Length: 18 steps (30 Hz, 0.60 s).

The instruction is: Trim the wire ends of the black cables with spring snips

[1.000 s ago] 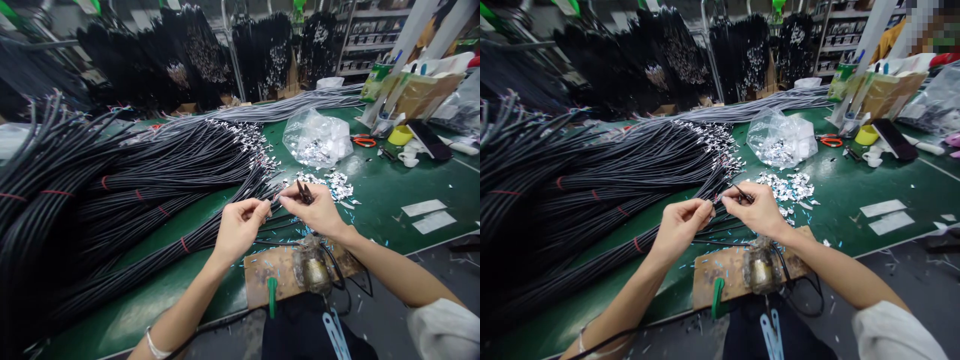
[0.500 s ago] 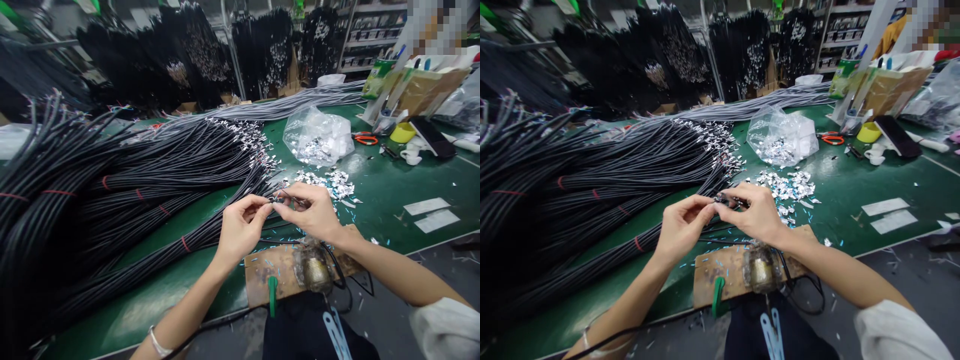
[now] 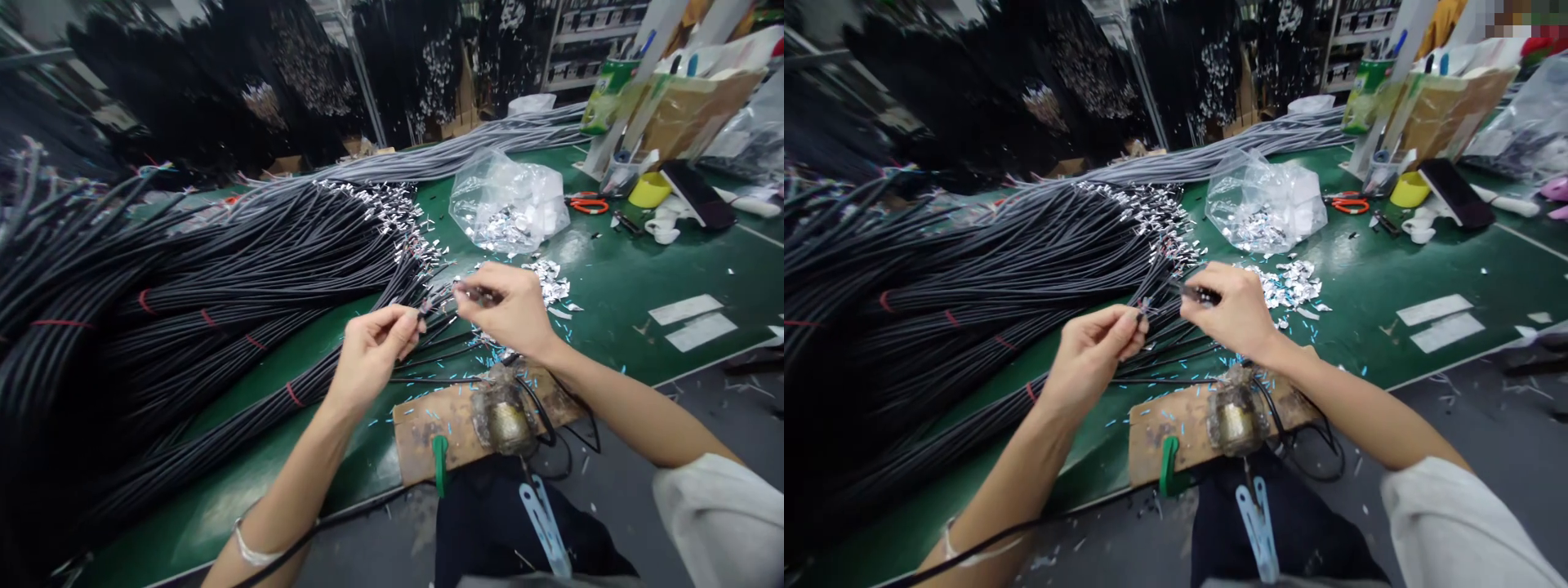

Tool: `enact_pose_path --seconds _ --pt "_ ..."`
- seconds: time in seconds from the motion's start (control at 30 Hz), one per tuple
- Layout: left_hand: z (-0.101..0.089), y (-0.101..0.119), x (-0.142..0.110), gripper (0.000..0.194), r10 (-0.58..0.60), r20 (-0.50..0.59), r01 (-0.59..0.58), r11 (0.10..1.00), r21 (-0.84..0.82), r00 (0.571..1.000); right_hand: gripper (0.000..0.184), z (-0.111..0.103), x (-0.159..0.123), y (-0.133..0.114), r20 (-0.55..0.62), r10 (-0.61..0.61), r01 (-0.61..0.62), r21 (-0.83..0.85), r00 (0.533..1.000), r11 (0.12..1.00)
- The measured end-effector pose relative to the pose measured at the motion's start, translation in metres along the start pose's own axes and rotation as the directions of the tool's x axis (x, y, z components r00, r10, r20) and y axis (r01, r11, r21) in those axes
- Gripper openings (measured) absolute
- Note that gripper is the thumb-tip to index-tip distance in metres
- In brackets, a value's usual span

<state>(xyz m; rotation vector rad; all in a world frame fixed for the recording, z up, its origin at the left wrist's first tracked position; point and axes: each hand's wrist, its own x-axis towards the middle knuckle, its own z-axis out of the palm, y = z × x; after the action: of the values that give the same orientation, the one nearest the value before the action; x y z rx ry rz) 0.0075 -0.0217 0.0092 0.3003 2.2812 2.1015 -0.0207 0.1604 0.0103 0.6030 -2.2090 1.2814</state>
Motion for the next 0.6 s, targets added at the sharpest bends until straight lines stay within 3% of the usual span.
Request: enact_pose_path --seconds 0.07,0.13,0.23,0.3,0.47,0.53,0.6 --pt "-0.001 -0.002 0.000 0.037 -0.037 0.073 0.031 0.996 0.079 0.997 0.011 -0.005 0.005 0.004 -0.087 0.064 -0.064 -0.003 0.994 0.998" --pt "-0.001 -0.010 0.001 0.038 -0.068 0.143 0.025 0.958 0.285 0.987 0.016 -0.009 0.008 0.006 -0.137 0.105 -0.104 0.014 0.985 0.994" --pt "0.005 -0.031 0.004 0.021 0.065 0.154 -0.147 0.777 0.612 0.986 0.029 -0.012 0.009 0.005 -0.122 0.086 -0.086 0.006 0.989 0.996" --pt "0.011 -0.048 0.008 0.012 0.167 0.183 -0.248 0.655 0.714 0.969 0.037 -0.011 0.008 0.003 -0.083 0.058 -0.057 0.006 0.995 0.998" --pt "0.030 -0.067 0.016 0.011 0.194 0.317 -0.371 0.529 0.763 0.928 0.045 -0.010 0.006 0.003 0.027 0.004 -0.005 0.026 1.000 1.000" --pt "0.031 -0.060 0.015 0.011 0.251 0.267 -0.364 0.556 0.747 0.931 0.039 -0.010 0.006 0.003 0.058 -0.018 0.019 -0.002 0.998 1.000" --pt "0.028 -0.047 0.010 0.012 0.349 0.145 -0.343 0.617 0.708 0.926 0.028 -0.010 0.006 0.003 0.057 -0.039 0.041 -0.031 0.998 0.999"
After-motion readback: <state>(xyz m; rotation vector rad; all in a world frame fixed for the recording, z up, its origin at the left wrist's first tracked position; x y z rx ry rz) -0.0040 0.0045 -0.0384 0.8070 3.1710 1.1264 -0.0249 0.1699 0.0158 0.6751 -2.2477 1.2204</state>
